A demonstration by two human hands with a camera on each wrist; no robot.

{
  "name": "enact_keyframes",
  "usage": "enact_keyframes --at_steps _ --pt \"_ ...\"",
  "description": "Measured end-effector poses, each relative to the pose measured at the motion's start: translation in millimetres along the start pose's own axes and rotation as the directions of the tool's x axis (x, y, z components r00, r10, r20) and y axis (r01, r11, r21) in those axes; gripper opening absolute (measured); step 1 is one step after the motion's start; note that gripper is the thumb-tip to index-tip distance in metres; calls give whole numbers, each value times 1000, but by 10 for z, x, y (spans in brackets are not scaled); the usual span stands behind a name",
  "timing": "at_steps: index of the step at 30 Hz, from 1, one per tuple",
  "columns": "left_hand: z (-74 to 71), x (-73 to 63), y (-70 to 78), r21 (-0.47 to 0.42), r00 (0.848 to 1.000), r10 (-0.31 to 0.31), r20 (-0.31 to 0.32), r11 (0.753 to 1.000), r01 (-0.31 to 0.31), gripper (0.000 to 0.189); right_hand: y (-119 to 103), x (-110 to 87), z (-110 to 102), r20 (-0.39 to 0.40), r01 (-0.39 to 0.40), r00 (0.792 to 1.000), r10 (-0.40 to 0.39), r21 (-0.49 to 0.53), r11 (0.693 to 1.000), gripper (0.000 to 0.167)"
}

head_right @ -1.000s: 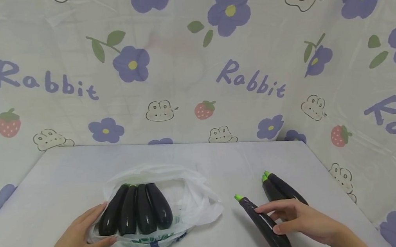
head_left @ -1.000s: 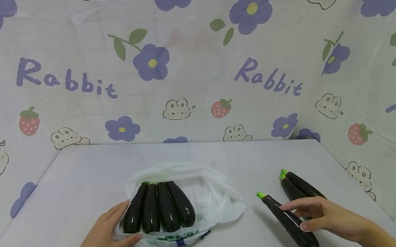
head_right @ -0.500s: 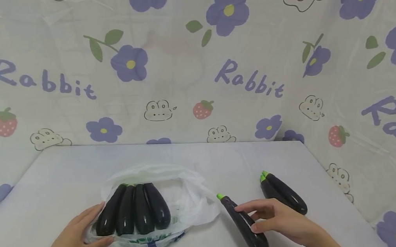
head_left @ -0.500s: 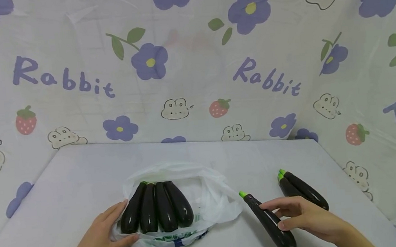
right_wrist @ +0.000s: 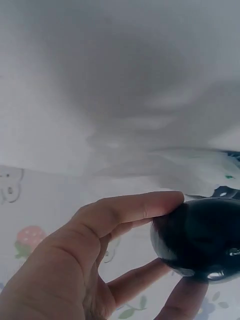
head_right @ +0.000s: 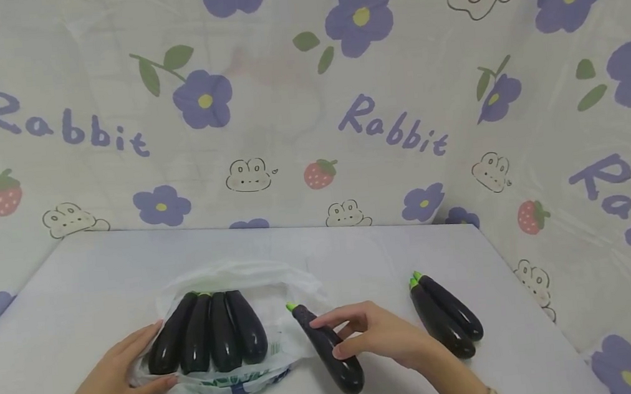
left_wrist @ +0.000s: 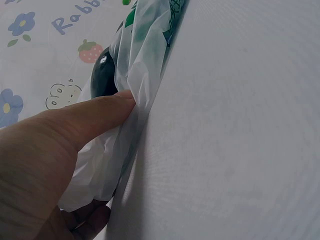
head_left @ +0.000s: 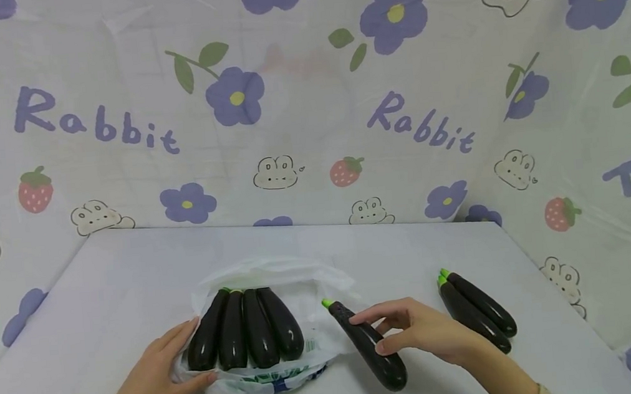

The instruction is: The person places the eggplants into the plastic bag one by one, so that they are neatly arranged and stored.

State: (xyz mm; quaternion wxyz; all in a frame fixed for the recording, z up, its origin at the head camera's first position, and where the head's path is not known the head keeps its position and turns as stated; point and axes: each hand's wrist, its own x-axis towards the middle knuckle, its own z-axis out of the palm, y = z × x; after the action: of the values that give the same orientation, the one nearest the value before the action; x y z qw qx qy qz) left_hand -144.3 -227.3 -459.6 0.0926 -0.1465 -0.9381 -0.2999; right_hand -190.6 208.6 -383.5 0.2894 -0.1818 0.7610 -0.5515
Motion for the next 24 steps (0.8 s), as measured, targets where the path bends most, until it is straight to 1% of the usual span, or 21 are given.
enact_keyframes --at_steps 3,9,16,20,24 --pt "4 4 -11 3 1000 -3 -2 1000 3 92 -20 153 73 5 10 1000 -10 -7 1000 46" --pt "6 13 -28 7 1000 15 -16 1000 -15 93 -93 411 210 -53 7 999 -11 -74 997 44" --pt "-2 15 -44 18 1000 9 -4 1000 -9 94 -181 707 326 -76 49 995 -57 -112 993 44" --pt "-4 17 -35 10 1000 -2 2 1000 2 93 -181 868 354 -59 47 997 -54 -113 992 43" --pt "9 12 -18 -2 1000 -9 7 1000 9 92 -166 946 357 -36 18 999 -23 -134 991 42"
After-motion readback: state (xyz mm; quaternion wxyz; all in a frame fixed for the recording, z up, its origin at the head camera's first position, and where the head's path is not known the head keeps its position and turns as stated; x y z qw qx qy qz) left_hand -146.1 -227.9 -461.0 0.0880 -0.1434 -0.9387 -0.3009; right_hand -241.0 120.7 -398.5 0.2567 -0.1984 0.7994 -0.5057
